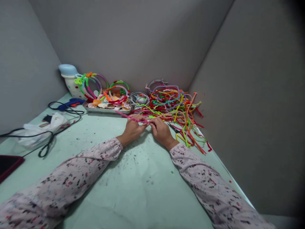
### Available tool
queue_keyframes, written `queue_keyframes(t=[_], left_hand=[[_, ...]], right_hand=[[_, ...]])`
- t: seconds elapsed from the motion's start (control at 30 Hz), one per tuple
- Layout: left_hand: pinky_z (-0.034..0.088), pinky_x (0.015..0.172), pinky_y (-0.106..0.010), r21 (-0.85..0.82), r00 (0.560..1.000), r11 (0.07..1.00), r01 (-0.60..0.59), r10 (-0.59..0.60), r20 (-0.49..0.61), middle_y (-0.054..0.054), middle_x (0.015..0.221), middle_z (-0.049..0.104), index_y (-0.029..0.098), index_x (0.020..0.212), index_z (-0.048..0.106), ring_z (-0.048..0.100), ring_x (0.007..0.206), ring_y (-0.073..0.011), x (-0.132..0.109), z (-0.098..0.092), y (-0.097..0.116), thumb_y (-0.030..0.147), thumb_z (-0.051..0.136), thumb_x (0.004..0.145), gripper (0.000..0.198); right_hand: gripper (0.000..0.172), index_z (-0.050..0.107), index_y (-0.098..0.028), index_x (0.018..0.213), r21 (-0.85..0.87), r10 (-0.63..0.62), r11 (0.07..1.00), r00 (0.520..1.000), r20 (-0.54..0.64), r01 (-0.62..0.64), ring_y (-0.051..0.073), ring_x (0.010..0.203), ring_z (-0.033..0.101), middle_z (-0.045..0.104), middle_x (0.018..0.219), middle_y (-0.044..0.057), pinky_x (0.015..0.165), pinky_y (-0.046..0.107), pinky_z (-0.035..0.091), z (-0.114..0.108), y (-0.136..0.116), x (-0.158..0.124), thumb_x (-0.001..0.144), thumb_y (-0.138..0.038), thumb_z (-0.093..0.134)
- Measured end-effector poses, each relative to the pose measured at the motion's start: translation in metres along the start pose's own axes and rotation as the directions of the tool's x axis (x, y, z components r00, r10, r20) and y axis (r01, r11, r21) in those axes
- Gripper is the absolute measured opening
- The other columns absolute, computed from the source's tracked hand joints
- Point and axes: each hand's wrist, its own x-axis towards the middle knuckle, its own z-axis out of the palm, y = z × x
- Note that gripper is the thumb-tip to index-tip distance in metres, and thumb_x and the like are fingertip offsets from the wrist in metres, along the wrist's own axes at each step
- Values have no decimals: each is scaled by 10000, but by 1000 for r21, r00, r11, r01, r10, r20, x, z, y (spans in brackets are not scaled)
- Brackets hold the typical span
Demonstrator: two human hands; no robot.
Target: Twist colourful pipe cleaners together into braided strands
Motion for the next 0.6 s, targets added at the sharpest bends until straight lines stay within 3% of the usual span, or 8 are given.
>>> queue_keyframes(t=[0.27, 0.6], left_hand=[[345, 939, -372, 66, 1000, 998, -21, 21, 2, -19, 896, 714, 197, 845, 662, 603, 937, -196, 0, -1, 4, 335, 616, 843, 145], [311, 997, -410, 76, 997, 995, 57, -53, -48, -32, 956, 729, 203, 817, 689, 605, 1005, -216, -2, 3, 0, 353, 642, 826, 158]], right_hand=[[144, 577, -192, 997, -36, 57, 998, 998, 14, -56, 212, 905, 594, 633, 960, 86, 775, 320, 480, 0, -1, 0, 940, -209, 446], [146, 578, -189, 995, -53, 39, 998, 999, 1, -39, 207, 901, 600, 639, 957, 80, 773, 311, 479, 0, -1, 0, 940, -209, 444]])
